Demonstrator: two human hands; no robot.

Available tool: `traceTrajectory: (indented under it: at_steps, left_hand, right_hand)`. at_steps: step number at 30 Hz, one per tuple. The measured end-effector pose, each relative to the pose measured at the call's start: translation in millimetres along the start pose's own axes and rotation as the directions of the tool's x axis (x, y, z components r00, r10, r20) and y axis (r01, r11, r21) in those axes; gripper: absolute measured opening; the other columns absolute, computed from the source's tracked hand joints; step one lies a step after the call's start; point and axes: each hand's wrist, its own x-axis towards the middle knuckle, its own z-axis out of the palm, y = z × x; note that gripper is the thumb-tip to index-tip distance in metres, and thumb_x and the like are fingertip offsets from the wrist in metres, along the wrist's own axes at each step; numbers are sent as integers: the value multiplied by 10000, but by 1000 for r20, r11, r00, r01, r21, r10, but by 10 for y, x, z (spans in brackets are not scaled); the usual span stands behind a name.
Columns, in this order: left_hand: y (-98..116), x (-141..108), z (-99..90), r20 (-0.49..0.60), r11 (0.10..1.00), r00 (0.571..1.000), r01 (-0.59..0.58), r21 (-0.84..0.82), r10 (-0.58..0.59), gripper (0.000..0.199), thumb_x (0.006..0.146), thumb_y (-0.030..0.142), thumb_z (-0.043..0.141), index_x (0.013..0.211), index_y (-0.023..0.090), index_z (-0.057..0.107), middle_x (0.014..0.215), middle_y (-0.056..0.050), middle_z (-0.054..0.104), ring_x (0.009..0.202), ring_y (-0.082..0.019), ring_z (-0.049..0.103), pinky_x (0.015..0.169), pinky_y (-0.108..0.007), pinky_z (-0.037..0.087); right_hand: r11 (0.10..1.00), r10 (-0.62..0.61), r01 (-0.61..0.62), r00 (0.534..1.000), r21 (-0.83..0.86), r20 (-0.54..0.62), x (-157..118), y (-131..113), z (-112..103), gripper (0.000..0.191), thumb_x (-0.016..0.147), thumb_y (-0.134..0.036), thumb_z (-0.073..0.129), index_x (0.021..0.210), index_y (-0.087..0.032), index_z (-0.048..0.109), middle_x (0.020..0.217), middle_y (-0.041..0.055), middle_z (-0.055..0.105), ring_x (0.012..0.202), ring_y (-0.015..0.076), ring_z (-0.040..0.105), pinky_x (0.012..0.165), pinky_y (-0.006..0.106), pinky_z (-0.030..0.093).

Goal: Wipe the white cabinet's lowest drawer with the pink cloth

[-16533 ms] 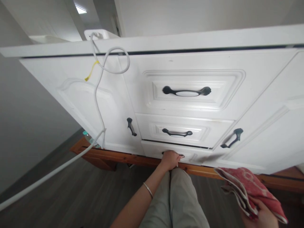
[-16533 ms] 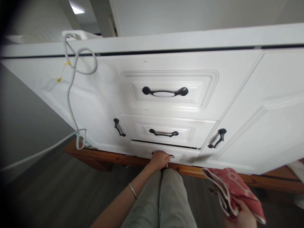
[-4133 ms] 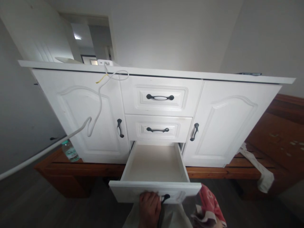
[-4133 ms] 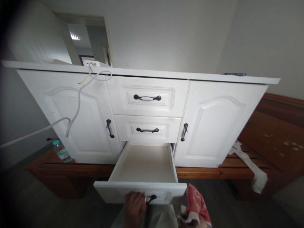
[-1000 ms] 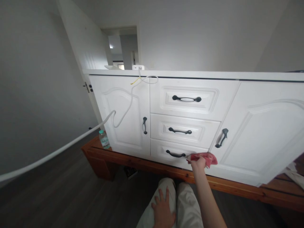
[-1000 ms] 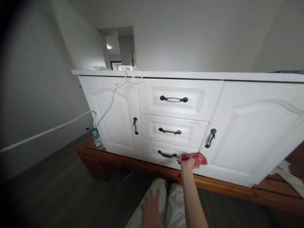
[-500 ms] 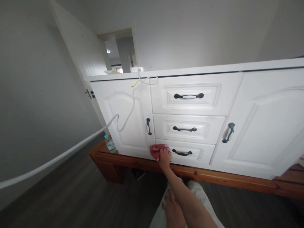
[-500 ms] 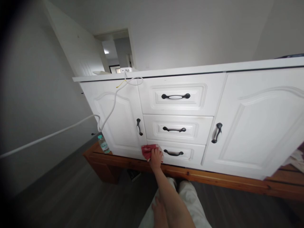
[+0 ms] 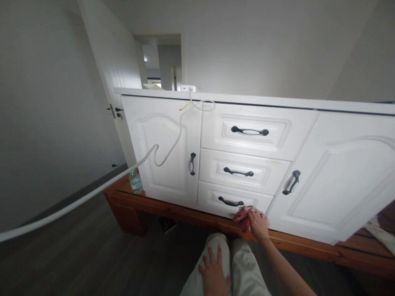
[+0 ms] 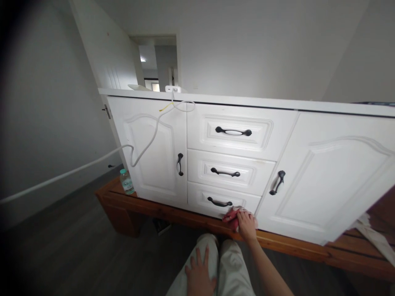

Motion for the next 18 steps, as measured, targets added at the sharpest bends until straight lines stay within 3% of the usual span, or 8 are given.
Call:
traceTrajectory:
  at_steps: [5,7,9,11,13,14,15,18]
  left_hand:
    - [25,5,-39,19,999,999,35,19,-35,1098,719,536,732,1651,387,171,1753,-180,274,1483,-505,393,1099,-700,337]
    - [14,-7,-65,11,1000,1000,25,15,-25,1070,743,526,716,1651,391,166,1752,-185,273,1490,-496,392,1103,-688,334]
    - [0,-20,-87,13,1000,1000,6,3,-6,1048,770,530,695,1655,383,152,1752,-198,266,1496,-493,388,1097,-683,339]
    - [-9,-28,-96,14,1000,1000,3,5,-3,1041,783,541,684,1658,372,145,1752,-203,261,1489,-494,395,1091,-681,346]
    - [-8,-29,-88,3,1000,1000,3,16,-3,1033,785,556,682,1656,373,159,1750,-200,269,1479,-494,406,1082,-674,358]
    - [-4,-27,-80,-8,1000,1000,3,22,-3,1025,785,561,682,1654,375,171,1748,-200,276,1473,-495,413,1075,-671,365]
    - [2,-23,-71,-22,1000,1000,4,28,-3,1016,786,564,683,1652,376,186,1744,-202,285,1467,-496,420,1069,-667,372]
    - [36,-16,-74,-40,999,999,14,51,-11,1003,779,553,696,1644,384,217,1732,-203,315,1455,-491,444,1063,-655,385]
  right_hand:
    - [997,75,-70,990,42,-120,292,103,-364,257,854,-179,532,1080,-156,652,1060,168,691,1014,337,536,912,471,390]
    - [975,168,-133,965,179,-201,509,118,-622,195,818,-258,578,991,-185,632,993,149,660,996,338,533,892,479,416]
    - [876,333,-188,902,444,-276,698,158,-913,241,754,-380,643,922,-211,607,985,131,647,994,338,545,883,495,451]
    - [583,584,-264,794,769,-170,774,189,-1180,277,694,-417,671,881,-228,592,938,90,654,927,303,574,827,473,495]
    - [208,731,-337,677,918,83,665,157,-1362,247,657,-385,657,842,-244,577,771,23,625,749,250,577,684,422,517]
    - [34,754,-360,621,932,213,528,105,-1403,229,634,-357,651,820,-252,569,674,-14,582,650,224,552,607,393,506]
    - [-53,753,-369,596,928,280,335,28,-1405,190,620,-347,630,764,-261,542,592,-36,535,566,206,522,540,373,491]
    - [-517,687,-161,507,840,520,-498,-321,-1194,242,506,-241,730,639,-258,528,579,-58,599,562,167,589,583,335,559]
